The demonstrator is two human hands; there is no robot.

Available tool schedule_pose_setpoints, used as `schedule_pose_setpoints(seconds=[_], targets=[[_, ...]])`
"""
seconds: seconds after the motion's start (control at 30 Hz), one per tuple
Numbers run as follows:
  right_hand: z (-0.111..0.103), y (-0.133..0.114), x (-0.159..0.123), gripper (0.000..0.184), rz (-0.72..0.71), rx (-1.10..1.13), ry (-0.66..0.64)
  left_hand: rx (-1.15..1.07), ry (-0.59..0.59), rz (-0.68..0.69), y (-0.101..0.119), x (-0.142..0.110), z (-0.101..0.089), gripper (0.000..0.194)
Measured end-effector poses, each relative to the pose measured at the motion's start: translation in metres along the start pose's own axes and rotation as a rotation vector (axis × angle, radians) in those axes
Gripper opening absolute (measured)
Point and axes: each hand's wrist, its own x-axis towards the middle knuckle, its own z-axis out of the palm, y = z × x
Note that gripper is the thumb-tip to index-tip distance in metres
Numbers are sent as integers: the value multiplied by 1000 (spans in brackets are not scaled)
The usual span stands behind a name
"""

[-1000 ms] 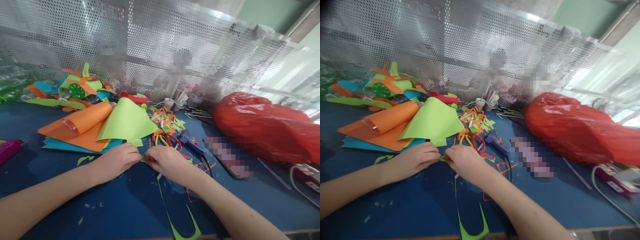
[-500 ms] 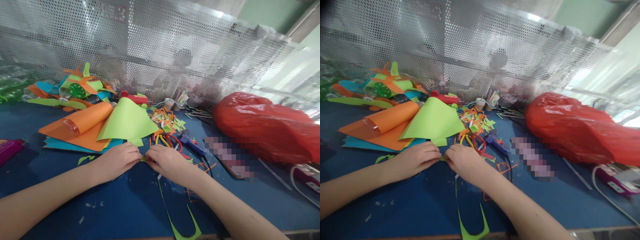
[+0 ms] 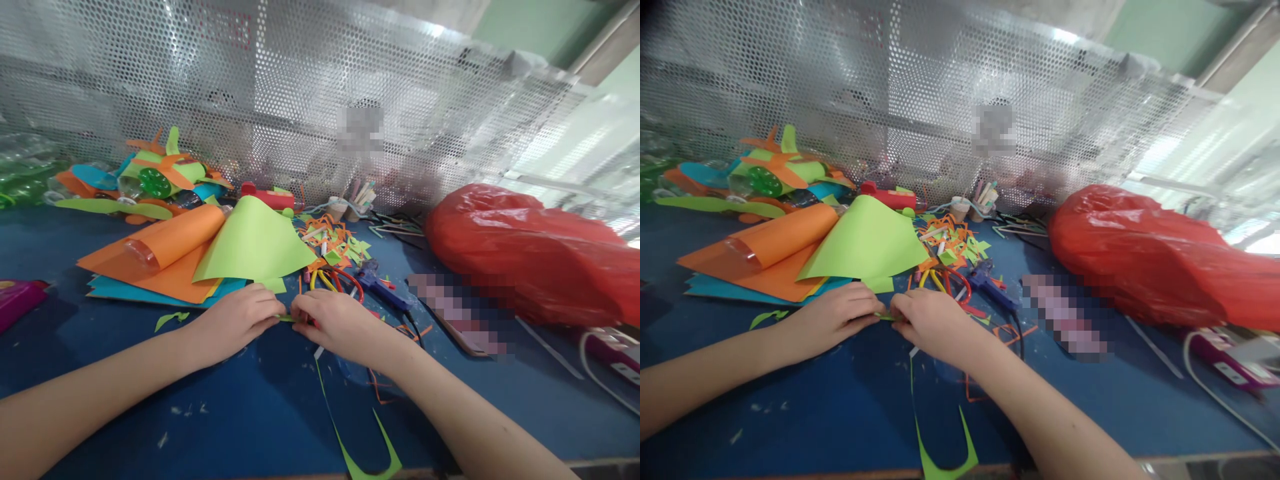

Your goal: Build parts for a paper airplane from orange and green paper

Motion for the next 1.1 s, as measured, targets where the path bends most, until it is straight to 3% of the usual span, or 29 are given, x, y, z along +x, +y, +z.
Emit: schedule_pose_setpoints(seconds=[0.13,0.4,1.0,1.1], targets=[[0,2,-1,6,-44,12,18,-4,-19,10,1,0,-2,25],[10,4,1,7,5,16,57,45,5,22,-1,0,0,27],[8,3,-1,6,21,15,50,89,-8,19,2,1,3,24],[7,3,0,6,28,12,50,95,32,57,1,0,4,25]])
